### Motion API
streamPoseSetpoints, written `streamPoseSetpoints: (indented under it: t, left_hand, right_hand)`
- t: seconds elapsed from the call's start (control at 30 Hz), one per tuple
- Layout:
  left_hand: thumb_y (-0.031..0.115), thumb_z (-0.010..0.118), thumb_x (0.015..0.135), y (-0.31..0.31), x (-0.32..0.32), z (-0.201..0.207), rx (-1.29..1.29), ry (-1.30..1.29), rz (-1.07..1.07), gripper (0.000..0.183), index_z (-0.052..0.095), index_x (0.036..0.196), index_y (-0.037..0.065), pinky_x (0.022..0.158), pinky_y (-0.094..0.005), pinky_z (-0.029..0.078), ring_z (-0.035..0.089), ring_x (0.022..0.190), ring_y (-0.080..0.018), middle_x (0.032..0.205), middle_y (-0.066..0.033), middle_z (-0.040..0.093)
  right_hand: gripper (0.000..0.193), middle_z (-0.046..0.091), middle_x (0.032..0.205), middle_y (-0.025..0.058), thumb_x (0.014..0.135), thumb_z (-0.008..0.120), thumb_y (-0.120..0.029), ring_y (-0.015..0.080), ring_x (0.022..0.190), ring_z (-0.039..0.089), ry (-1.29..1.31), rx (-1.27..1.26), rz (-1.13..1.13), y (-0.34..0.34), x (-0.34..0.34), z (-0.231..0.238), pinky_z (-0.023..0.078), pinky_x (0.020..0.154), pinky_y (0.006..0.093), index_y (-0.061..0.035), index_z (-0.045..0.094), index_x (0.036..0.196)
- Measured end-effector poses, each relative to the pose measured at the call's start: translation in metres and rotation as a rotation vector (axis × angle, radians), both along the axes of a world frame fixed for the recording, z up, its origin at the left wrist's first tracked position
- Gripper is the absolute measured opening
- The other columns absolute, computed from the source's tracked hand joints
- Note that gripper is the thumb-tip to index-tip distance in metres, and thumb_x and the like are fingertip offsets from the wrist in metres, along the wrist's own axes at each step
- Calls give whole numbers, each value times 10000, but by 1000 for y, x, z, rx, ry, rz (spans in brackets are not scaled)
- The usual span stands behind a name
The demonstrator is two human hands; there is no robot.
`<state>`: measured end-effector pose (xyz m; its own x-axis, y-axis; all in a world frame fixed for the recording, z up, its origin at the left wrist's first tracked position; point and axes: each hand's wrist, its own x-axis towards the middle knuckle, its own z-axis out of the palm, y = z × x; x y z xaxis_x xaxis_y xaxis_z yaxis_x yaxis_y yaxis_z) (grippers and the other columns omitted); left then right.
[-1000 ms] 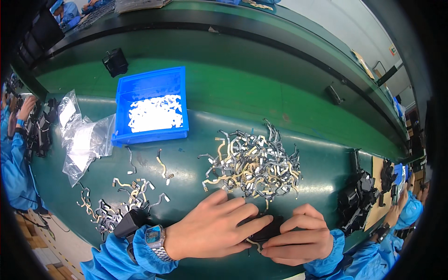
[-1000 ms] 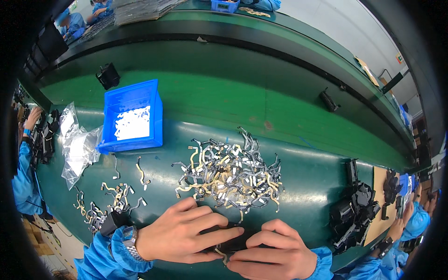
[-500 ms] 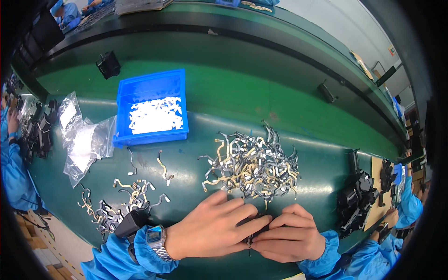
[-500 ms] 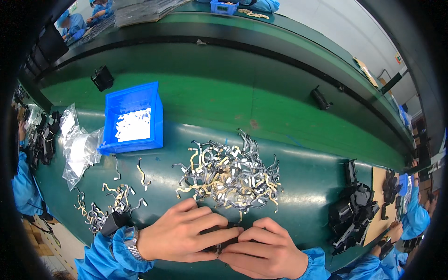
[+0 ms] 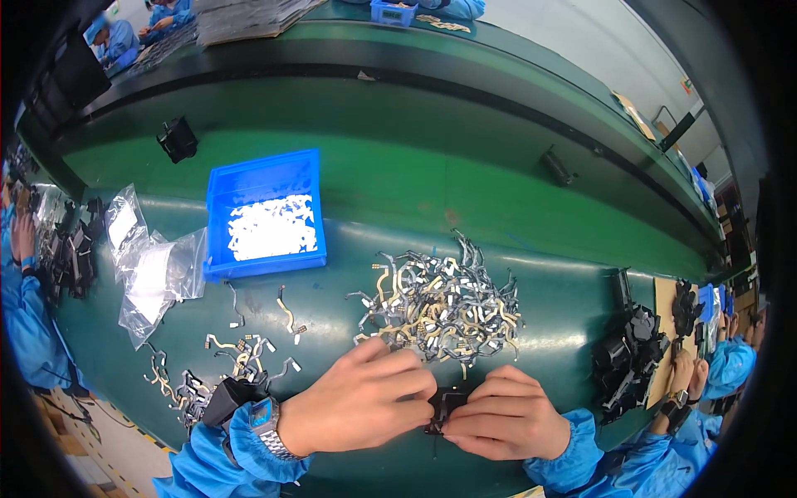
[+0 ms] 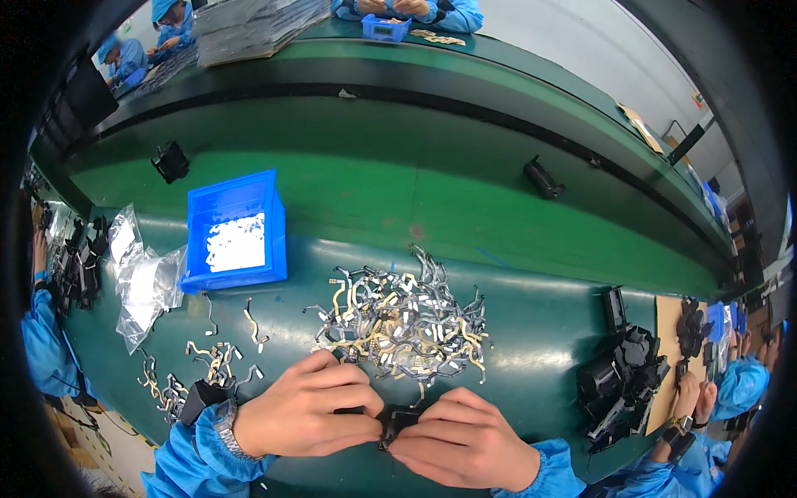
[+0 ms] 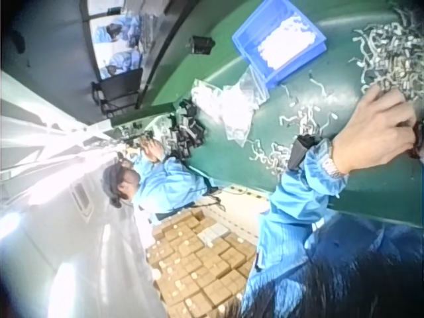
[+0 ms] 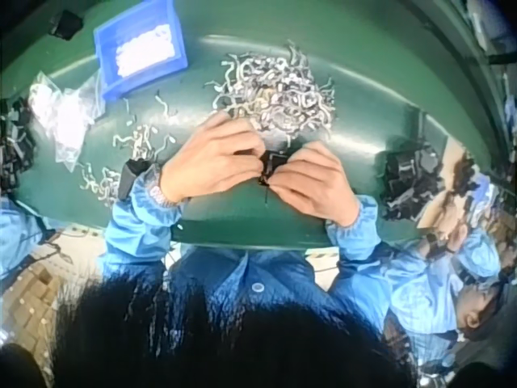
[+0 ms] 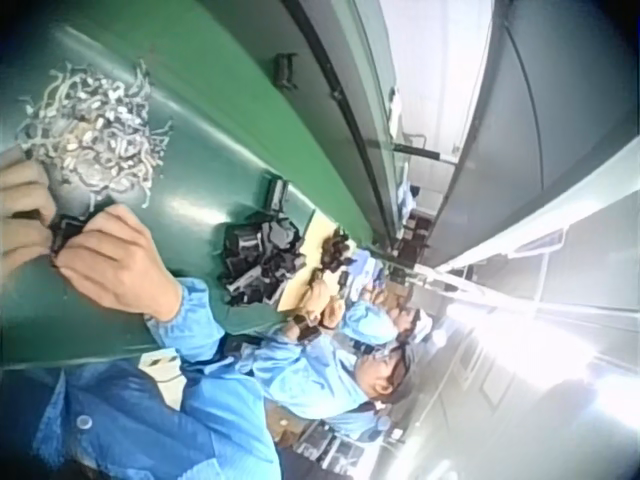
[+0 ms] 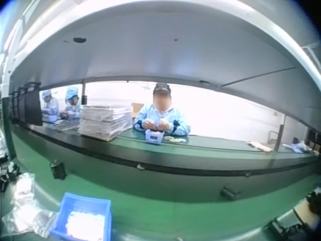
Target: Assemble small metal and plastic components into a housing.
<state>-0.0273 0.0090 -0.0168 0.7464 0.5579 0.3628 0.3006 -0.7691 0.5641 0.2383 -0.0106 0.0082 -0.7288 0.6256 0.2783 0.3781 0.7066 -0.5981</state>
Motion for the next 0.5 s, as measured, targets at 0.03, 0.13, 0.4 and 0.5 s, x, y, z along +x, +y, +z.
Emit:
streamPoseSetpoints:
  t: [0.03,0.13,0.4,0.5]
  left_hand:
    - [196,812,834,-1,0,-2,3,12,5,126,727,926,181,753,-323,401,604,937,-142,1020,76,634]
    - [189,806,839,0,1,-6,11,36,9,125,732,939,179,754,-327,402,596,925,-135,1011,80,640]
    - [185,811,820,-3,7,-4,86,82,46,138,738,937,173,748,-308,417,597,917,-122,991,79,653]
    - [184,804,818,-5,9,0,188,130,70,122,742,923,176,741,-299,421,600,905,-115,973,79,654]
  right_hand:
    - [269,747,952,-24,751,885,-121,169,850,680,0,2,-2,0,0,0,509,791,307,-120,815,1010]
    - [276,721,1073,4,760,891,-156,190,890,668,40,-40,-1,3,-3,3,517,802,320,-107,791,1013]
    - [418,671,1212,71,719,955,-194,290,982,646,-58,-109,-53,3,-6,4,553,842,392,-113,616,952]
    - [382,631,1234,76,742,888,-102,304,1023,629,0,-143,-57,3,-6,3,548,868,409,-77,639,1030]
